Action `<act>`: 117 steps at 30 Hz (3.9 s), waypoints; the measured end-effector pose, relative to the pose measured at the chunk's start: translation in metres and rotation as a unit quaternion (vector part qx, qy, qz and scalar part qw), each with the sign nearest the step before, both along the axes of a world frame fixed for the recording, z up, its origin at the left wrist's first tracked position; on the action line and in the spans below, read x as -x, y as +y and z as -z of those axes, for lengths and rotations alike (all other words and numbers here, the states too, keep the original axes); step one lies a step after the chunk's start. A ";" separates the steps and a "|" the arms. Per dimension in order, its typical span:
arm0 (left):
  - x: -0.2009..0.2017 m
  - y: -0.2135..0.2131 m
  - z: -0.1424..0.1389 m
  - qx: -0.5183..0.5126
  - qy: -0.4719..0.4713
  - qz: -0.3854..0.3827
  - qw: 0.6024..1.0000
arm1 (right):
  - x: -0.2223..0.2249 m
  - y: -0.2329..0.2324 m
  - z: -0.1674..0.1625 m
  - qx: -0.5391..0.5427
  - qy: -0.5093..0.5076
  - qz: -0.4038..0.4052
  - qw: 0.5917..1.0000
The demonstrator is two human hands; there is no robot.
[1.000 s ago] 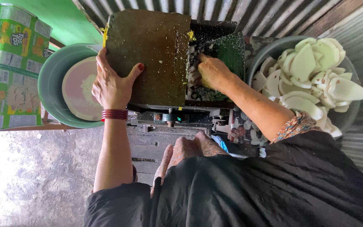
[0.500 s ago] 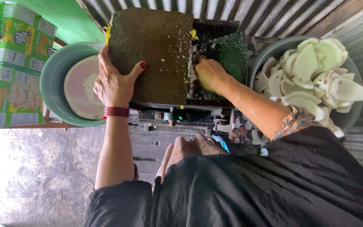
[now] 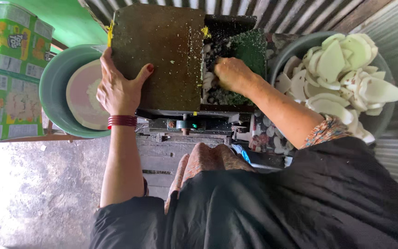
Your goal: The person holds a wooden guide over a rotating grater machine and presses coconut halves against it to shred them, letting the grated coconut fall into a basin below. They retrieve the next coconut half from a large bowl of halved coconuts and repeat the grating motion.
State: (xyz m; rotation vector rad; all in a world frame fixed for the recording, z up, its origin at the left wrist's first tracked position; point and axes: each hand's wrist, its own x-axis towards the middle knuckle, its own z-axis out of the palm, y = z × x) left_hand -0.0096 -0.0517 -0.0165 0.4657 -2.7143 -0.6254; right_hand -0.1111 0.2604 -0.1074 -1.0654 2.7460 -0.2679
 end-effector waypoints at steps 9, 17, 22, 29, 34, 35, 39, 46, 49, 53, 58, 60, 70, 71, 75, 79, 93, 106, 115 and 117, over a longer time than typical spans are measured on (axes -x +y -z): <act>0.002 -0.001 -0.002 -0.001 -0.006 -0.002 1.000 | -0.006 -0.009 0.014 0.011 0.026 -0.035 0.999; 0.002 -0.002 0.001 0.008 -0.005 -0.005 1.000 | -0.011 -0.018 0.008 0.076 -0.006 -0.030 0.997; -0.001 -0.002 0.006 0.026 0.029 0.005 0.999 | -0.009 -0.022 0.006 -0.029 -0.065 0.002 0.997; -0.008 -0.002 0.010 0.019 0.013 0.021 0.999 | -0.029 0.008 -0.010 0.309 0.038 0.062 0.948; -0.008 -0.004 0.013 0.038 0.003 0.015 0.999 | -0.036 0.133 -0.016 0.349 0.217 0.230 0.882; -0.009 -0.004 0.013 0.033 0.005 0.020 0.999 | -0.033 0.161 -0.012 0.274 0.158 0.253 0.914; -0.010 -0.004 0.012 0.017 0.024 0.032 0.999 | -0.042 0.223 0.027 -0.051 0.135 0.161 0.976; -0.004 -0.004 0.009 0.018 0.005 0.010 1.000 | -0.060 0.273 0.002 0.072 0.105 0.341 0.931; -0.001 -0.004 0.009 0.038 0.011 0.006 0.999 | -0.051 0.229 -0.033 0.326 0.063 0.297 0.895; 0.000 -0.004 0.008 0.024 0.000 -0.002 1.000 | -0.043 0.108 -0.062 0.225 0.087 0.166 0.956; 0.003 -0.005 0.006 0.033 0.010 -0.001 0.999 | -0.018 0.004 -0.063 -0.156 0.128 0.028 0.979; 0.002 -0.005 0.004 0.016 0.006 -0.002 1.000 | -0.017 -0.008 -0.053 -0.217 0.175 -0.033 0.960; 0.002 -0.004 0.000 0.003 0.018 0.011 1.000 | -0.022 -0.013 -0.028 -0.128 0.076 -0.033 0.988; 0.002 -0.004 0.000 0.001 0.019 0.013 1.000 | -0.019 -0.012 -0.028 -0.115 0.062 -0.024 0.991; 0.001 -0.003 -0.003 -0.009 0.001 0.002 1.000 | -0.004 0.005 -0.030 -0.058 0.010 0.054 0.997; 0.001 -0.001 -0.007 -0.008 0.024 0.013 1.000 | 0.010 0.017 -0.025 0.014 -0.044 0.037 0.998; 0.001 0.003 -0.013 -0.007 -0.011 -0.004 1.000 | 0.021 -0.001 0.000 -0.025 -0.040 0.035 0.998; 0.002 0.000 -0.009 -0.006 -0.011 0.000 1.000 | 0.015 -0.015 0.001 0.072 0.028 -0.013 0.997; 0.000 -0.001 -0.001 -0.010 0.003 0.008 1.000 | 0.019 0.002 0.000 -0.008 0.005 0.036 0.999; 0.001 -0.001 -0.002 -0.005 -0.019 -0.008 1.000 | 0.018 -0.002 0.002 -0.029 -0.002 0.025 0.999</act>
